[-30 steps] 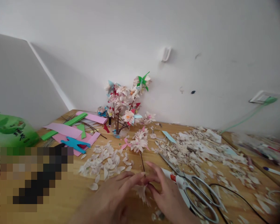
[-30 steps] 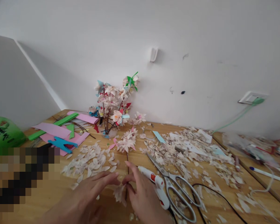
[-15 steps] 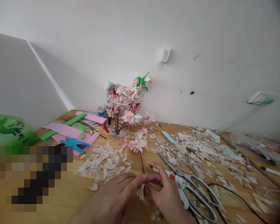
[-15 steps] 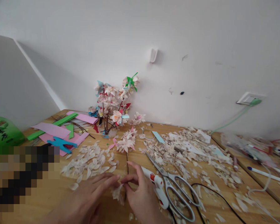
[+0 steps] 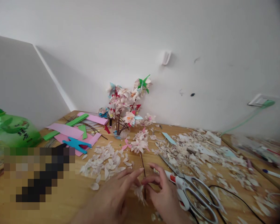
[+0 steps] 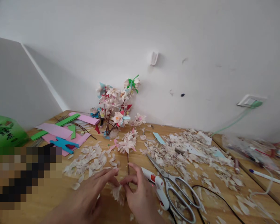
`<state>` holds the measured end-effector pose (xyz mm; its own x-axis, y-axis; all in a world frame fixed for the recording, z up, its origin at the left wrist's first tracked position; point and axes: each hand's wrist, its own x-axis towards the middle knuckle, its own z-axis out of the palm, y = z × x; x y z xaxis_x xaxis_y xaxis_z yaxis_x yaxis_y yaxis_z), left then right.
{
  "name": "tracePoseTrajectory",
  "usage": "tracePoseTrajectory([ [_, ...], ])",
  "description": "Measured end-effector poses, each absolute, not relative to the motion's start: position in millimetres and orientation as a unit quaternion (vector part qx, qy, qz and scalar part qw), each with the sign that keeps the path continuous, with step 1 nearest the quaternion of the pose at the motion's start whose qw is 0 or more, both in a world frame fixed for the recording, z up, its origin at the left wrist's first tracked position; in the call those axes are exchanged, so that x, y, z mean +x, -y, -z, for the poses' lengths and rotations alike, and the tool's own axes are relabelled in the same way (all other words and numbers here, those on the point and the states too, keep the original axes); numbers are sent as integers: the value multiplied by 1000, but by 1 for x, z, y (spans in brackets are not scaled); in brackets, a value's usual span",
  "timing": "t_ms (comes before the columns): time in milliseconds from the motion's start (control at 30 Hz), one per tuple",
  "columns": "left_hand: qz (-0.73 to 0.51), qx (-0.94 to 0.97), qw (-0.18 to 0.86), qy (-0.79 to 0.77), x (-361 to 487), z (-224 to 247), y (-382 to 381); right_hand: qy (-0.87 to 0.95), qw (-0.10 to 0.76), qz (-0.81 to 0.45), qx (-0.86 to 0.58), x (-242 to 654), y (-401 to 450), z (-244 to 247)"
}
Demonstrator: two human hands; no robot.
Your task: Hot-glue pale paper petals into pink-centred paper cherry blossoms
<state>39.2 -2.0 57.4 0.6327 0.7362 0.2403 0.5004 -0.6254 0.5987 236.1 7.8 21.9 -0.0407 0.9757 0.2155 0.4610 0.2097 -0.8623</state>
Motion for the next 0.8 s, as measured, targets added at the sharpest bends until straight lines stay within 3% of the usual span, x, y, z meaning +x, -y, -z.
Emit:
tracePoseTrajectory([
  [200,-261,842,288,-374,40,-56,3,644,426,-292,-565,236,-10,-16],
  [467,-254,859,237,-377,41,-53,0,650,425,-281,-563,235,-9,-18],
  [800,-251,840,275,-394,41,-45,2,639,460,-294,-542,231,-7,-22],
])
